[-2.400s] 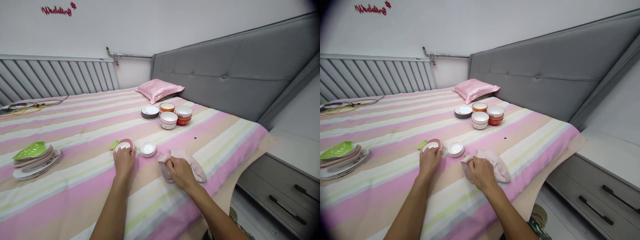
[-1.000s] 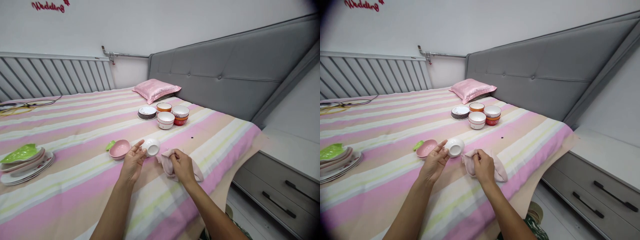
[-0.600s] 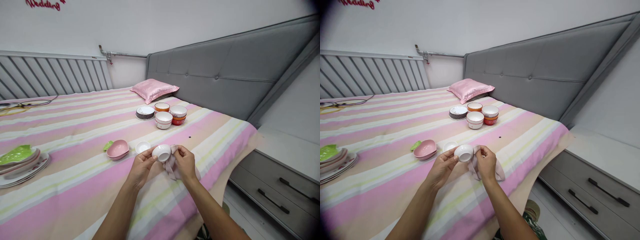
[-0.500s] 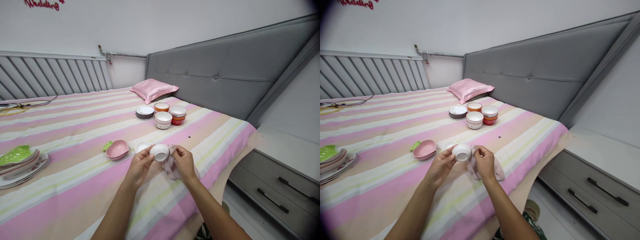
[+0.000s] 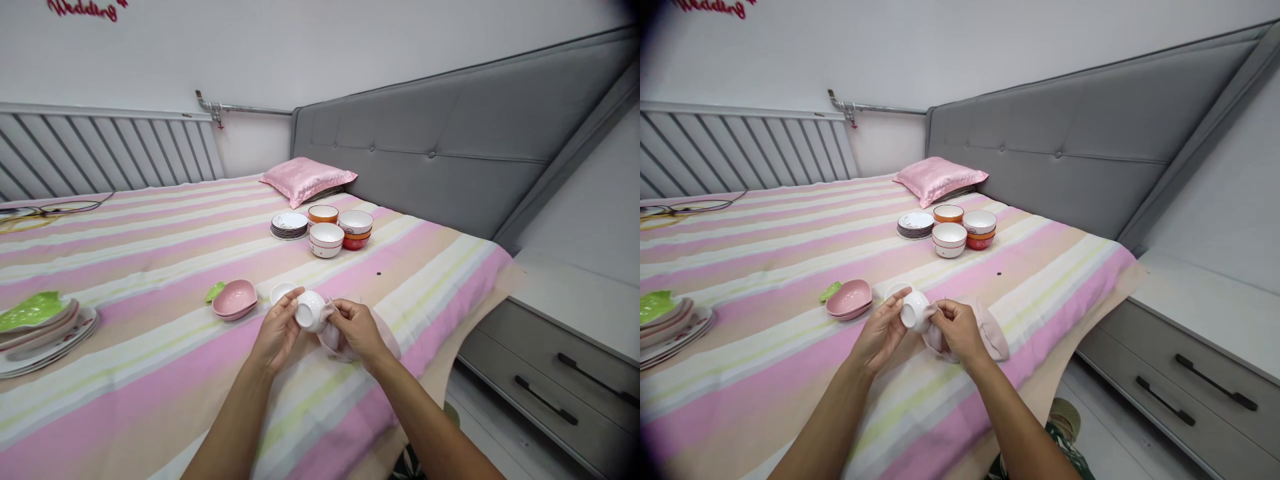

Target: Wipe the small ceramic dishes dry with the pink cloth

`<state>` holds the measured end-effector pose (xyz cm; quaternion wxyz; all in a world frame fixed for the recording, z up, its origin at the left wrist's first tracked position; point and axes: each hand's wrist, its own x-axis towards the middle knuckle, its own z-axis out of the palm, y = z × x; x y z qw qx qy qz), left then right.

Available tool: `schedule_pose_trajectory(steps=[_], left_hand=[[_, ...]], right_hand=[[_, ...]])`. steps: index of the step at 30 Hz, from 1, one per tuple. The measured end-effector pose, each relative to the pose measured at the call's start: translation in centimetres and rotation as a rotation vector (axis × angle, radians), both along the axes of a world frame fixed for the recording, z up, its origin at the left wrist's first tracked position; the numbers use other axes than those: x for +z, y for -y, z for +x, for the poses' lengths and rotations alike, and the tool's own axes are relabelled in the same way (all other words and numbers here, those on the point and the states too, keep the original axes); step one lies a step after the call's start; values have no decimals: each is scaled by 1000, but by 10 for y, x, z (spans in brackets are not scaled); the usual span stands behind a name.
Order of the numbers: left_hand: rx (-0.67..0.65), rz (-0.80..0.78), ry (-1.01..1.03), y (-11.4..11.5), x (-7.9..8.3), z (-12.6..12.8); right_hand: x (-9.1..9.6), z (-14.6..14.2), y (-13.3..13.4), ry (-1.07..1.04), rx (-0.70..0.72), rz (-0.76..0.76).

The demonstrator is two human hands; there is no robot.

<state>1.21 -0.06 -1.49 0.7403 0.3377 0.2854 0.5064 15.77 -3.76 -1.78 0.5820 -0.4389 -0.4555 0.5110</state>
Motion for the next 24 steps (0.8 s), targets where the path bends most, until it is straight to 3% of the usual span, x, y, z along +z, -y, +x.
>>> schedule_pose_trajectory(steps=[5, 10, 14, 18, 24], left_hand=[[-78, 57, -150, 10, 4, 5], [-185, 215, -352, 16, -3, 10], [-175, 309, -488, 14, -9, 11], [-209, 303, -406, 14, -8, 10], [-295, 124, -164, 17, -2, 6]], right_hand=[[-2, -2, 1, -63, 64, -50], [-3, 0, 2, -107, 77, -126], [-6, 1, 2, -111, 93, -142], [-5, 0, 1, -110, 69, -136], [-2, 0, 0, -174, -58, -115]])
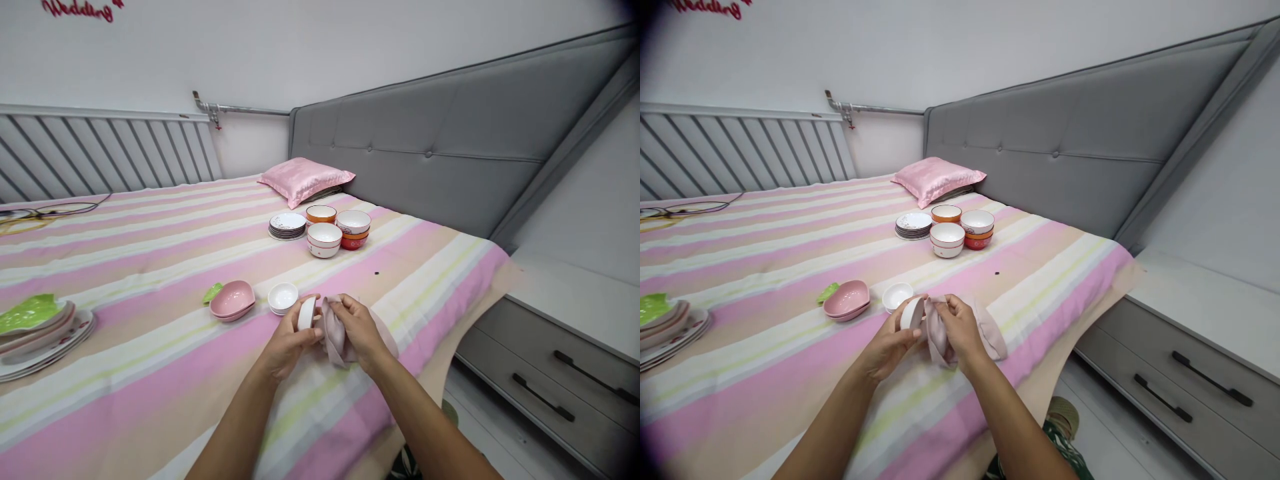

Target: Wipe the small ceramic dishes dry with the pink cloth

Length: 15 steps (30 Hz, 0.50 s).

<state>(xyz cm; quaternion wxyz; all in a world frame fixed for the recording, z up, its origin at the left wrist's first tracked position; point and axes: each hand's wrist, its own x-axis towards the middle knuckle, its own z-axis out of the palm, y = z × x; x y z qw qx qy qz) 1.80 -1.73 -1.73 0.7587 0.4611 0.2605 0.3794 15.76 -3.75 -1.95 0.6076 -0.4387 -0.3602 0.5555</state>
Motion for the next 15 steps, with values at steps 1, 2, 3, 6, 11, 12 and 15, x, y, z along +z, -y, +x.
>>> schedule_pose_trajectory(steps=[1, 2, 3, 6, 11, 12, 15], left_hand=[[-2, -27, 27, 0, 1, -1], [-2, -49, 54, -1, 2, -2], [1, -67, 78, -1, 2, -4], [23, -108, 112, -3, 3, -8], [24, -91, 89, -2, 6, -8], [43, -68, 79, -2, 7, -7], [163, 27, 33, -1, 14, -6]], right_hand=[[0, 0, 0, -8, -12, -3], [0, 1, -1, -9, -26, 0], [-1, 1, -1, 0, -44, 10], [-3, 3, -2, 66, -89, 33], [-5, 5, -5, 182, -207, 9], [-5, 5, -5, 181, -243, 20], [-4, 6, -7, 125, -329, 39]])
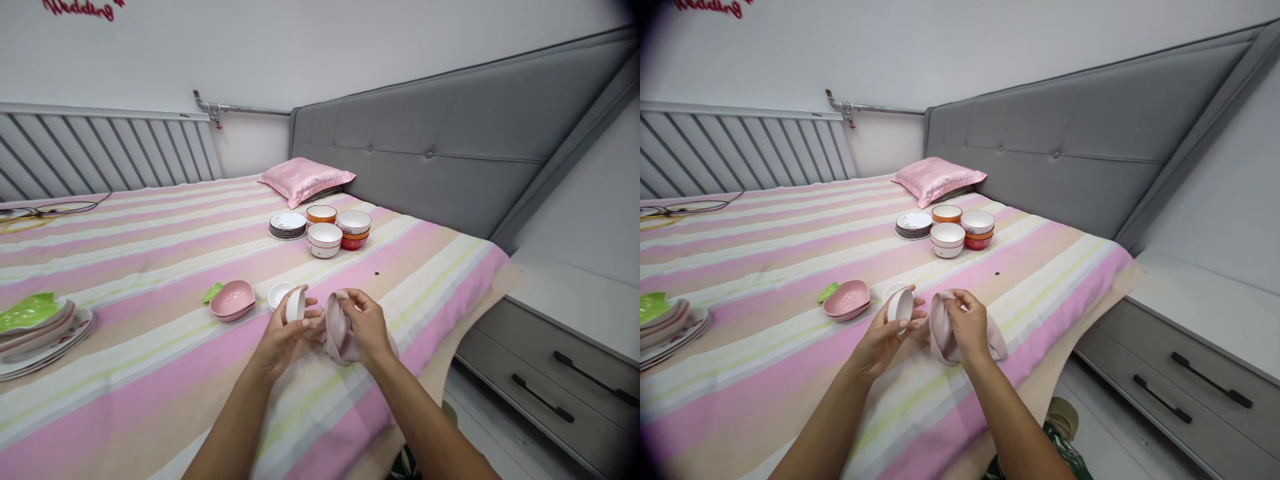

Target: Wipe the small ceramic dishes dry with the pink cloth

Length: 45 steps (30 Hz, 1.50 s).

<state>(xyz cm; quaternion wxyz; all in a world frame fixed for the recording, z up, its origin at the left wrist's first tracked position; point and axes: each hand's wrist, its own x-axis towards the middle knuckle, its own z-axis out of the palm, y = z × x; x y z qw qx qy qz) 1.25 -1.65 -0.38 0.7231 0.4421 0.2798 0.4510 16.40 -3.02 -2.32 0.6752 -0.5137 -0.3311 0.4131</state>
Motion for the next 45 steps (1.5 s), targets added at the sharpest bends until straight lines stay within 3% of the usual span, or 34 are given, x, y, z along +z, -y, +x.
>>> schedule_pose_trajectory(steps=[4, 10, 15, 19, 25, 31, 40, 45], left_hand=[[116, 149, -59, 0, 5, -1], [-16, 316, -254, -2, -5, 0], [134, 625, -609, -2, -11, 7], [220, 790, -683, -2, -12, 11], [324, 894, -709, -5, -18, 10], [317, 961, -770, -7, -20, 8], [372, 938, -779, -7, -17, 7], [320, 882, -704, -3, -12, 9]], right_hand=[[4, 0, 0, -88, -2, -25], [7, -3, 3, -104, 105, 2], [6, -6, 5, -36, 238, 52], [5, -10, 5, -22, 285, 98], [5, -10, 5, -76, 228, 90], [8, -7, 7, 45, 230, 16], [9, -3, 7, 150, 286, 53], [11, -5, 9, 194, 367, 85]])
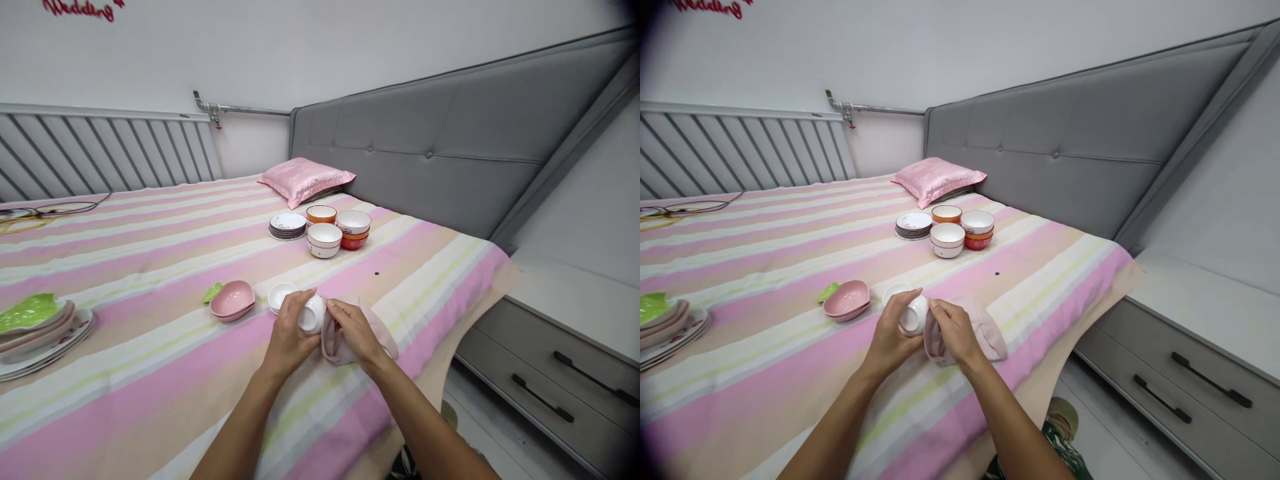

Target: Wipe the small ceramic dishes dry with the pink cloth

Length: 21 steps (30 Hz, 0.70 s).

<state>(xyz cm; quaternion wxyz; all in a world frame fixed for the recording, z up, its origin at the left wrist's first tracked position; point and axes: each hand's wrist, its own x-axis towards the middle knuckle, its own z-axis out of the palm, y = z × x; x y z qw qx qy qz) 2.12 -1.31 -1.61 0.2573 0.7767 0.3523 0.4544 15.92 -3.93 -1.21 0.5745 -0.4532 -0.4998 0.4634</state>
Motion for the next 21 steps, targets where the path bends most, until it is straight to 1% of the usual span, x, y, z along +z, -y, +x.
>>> schedule_pose_trajectory(steps=[3, 6, 9, 11, 13, 16, 21], left_hand=[[-56, -58, 43, 2, 1, 2], [-71, -101, 44, 3, -1, 2], [-71, -73, 0, 2, -2, 1], [-49, -39, -16, 0, -2, 0], [-11, -27, -8, -1, -3, -1], [52, -32, 3, -4, -4, -2], [126, -55, 8, -9, -9, -5]], right_hand=[[1, -1, 2, -77, 44, -24], [1, -1, 2, -173, 67, -55], [-1, -1, 2, -266, 94, -104], [-2, -1, 1, -293, 102, -129], [-2, -1, 1, -273, 105, -118], [1, -2, 1, -227, 132, -78], [1, -4, 0, -194, 170, -52]])
